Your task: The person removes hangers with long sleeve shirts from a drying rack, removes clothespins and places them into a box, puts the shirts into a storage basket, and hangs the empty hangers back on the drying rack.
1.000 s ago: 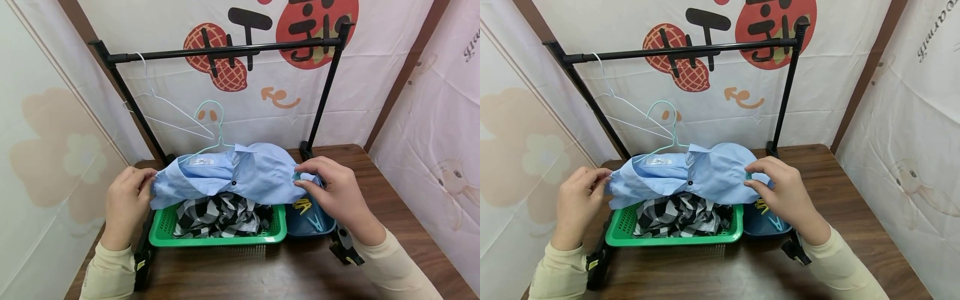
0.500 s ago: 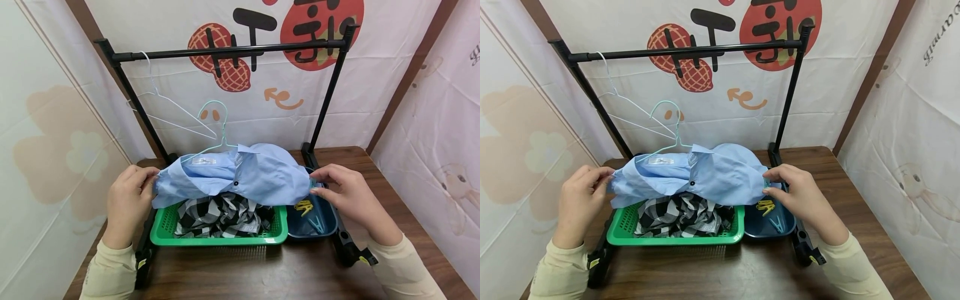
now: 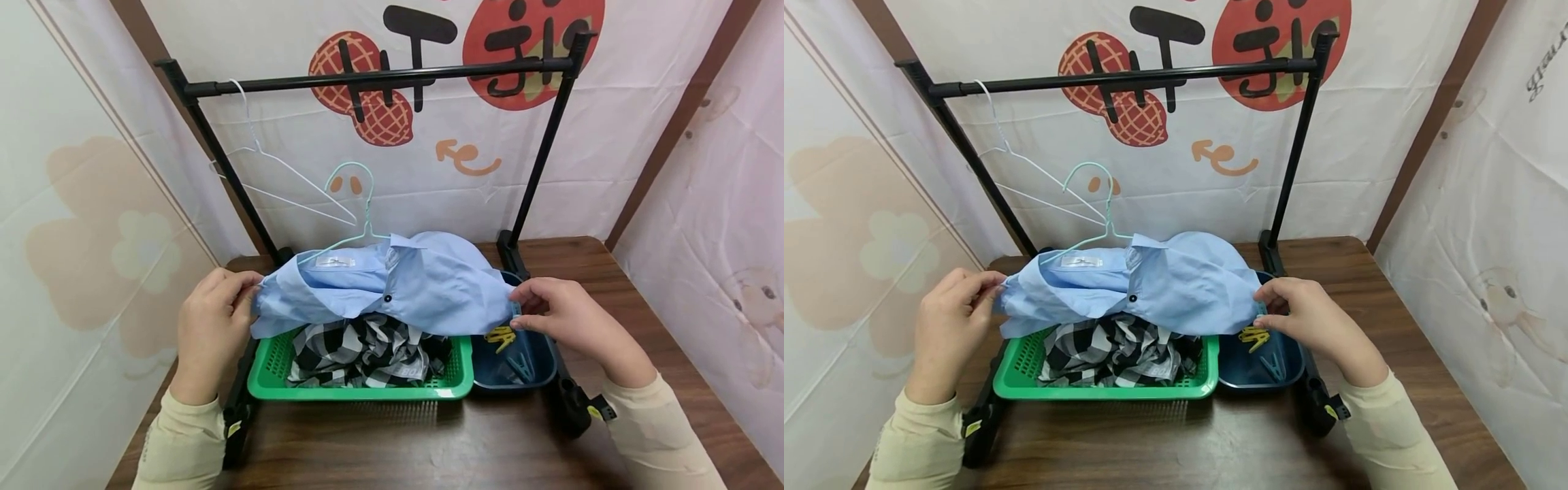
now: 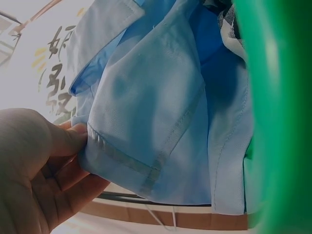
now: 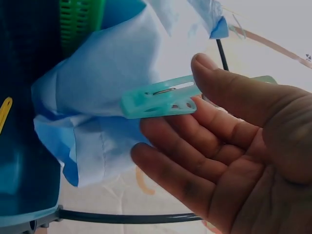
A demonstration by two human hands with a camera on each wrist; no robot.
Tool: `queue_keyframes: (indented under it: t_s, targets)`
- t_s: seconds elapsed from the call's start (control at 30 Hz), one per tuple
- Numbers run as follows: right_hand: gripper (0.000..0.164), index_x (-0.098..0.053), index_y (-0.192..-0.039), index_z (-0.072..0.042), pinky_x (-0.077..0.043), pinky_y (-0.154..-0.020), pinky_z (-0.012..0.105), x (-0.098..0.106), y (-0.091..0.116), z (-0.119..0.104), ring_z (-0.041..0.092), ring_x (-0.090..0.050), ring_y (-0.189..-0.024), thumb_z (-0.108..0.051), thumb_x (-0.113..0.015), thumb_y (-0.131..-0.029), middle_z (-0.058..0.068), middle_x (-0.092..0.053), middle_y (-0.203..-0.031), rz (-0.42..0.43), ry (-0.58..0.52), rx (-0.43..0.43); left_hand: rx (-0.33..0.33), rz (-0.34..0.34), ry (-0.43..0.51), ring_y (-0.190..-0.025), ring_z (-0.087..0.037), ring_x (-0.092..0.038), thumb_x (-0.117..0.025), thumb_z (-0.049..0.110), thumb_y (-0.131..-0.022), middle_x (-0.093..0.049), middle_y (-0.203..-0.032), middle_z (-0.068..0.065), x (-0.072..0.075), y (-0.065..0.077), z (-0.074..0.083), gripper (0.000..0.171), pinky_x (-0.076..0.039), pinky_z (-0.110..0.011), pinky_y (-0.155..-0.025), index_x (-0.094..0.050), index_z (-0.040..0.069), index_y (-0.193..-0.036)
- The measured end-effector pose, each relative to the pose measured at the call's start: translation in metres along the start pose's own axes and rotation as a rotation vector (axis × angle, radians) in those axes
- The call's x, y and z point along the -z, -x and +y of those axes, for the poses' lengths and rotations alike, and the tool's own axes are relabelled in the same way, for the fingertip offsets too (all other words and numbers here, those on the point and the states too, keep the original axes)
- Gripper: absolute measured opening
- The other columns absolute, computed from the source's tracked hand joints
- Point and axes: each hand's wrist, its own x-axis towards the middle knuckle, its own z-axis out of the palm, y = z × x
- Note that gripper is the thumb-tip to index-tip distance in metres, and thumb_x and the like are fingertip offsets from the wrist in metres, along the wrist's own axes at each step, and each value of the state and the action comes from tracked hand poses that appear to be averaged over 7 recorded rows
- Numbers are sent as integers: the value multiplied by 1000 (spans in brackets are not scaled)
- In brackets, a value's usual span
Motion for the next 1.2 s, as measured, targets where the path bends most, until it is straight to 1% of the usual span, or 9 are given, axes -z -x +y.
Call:
queue_keyframes:
  t_s: [0.17,0.27,0.4,0.53,0.67,0.77,0.87,1.03,1.2]
  targets:
    - [35,-68,-105,-16,-54,-72,23,6,0,3,11,-63,-85,-30,-82,-76,-5,-68,-95,-40,-4,-16,2,9,9,-64,-16,-46,-70,3,-85,-56,-74,-4,1,-2,1,9,-29,-23,-58,-74,7,-92]
    - [35,-68,-104,-17,-54,-73,23,11,2,4,10,-63,-85,-36,-80,-77,-5,-68,-97,3,6,15,0,11,11,-65,-16,-47,-69,3,-85,-56,-75,-5,1,-3,2,10,-29,-24,-59,-74,7,-93]
    - [29,-69,-104,-19,-55,-75,24,14,3,3,7,-62,-85,-37,-75,-83,-5,-68,-97,133,54,90,-6,20,17,-65,-16,-46,-69,3,-85,-56,-74,-5,2,-4,2,10,-29,-25,-59,-74,7,-92]
    - [19,-69,-102,-23,-54,-76,19,11,1,-1,4,-63,-87,-25,-75,-84,-9,-67,-98,290,69,182,-15,11,12,-64,-15,-45,-69,5,-86,-56,-74,-5,3,-3,1,9,-29,-24,-58,-74,7,-93]
    - [23,-71,-101,-22,-52,-75,13,3,-3,-6,7,-64,-88,-10,-77,-82,-8,-68,-98,452,32,329,-34,-11,5,-66,-16,-48,-67,6,-87,-57,-77,-5,4,-1,2,9,-31,-24,-59,-74,8,-93]
    - [25,-72,-100,-17,-52,-74,13,-5,-7,-9,9,-64,-87,-3,-77,-79,-5,-69,-98,525,-1,420,-62,-23,7,-69,-17,-50,-68,5,-87,-59,-78,-5,5,-1,4,10,-33,-25,-61,-74,8,-94]
    - [26,-72,-102,-15,-49,-78,11,-12,-10,-9,8,-63,-89,-4,-78,-79,-4,-69,-99,529,10,436,-92,-32,21,-71,-18,-51,-68,4,-86,-60,-79,-5,4,-1,6,12,-34,-26,-63,-74,8,-95]
    - [29,-71,-109,-13,-43,-89,8,-24,-13,-7,8,-62,-99,-11,-77,-81,-5,-68,-107,449,57,404,-124,-26,53,-70,-18,-50,-69,2,-84,-59,-77,-5,3,0,9,14,-34,-26,-63,-74,8,-96]
    - [29,-70,-111,-13,-45,-88,12,-37,-16,-6,7,-62,-102,-12,-76,-83,-5,-67,-109,414,69,400,-140,5,97,-71,-18,-50,-72,-1,-81,-60,-77,-3,2,-1,13,17,-34,-26,-64,-74,9,-94]
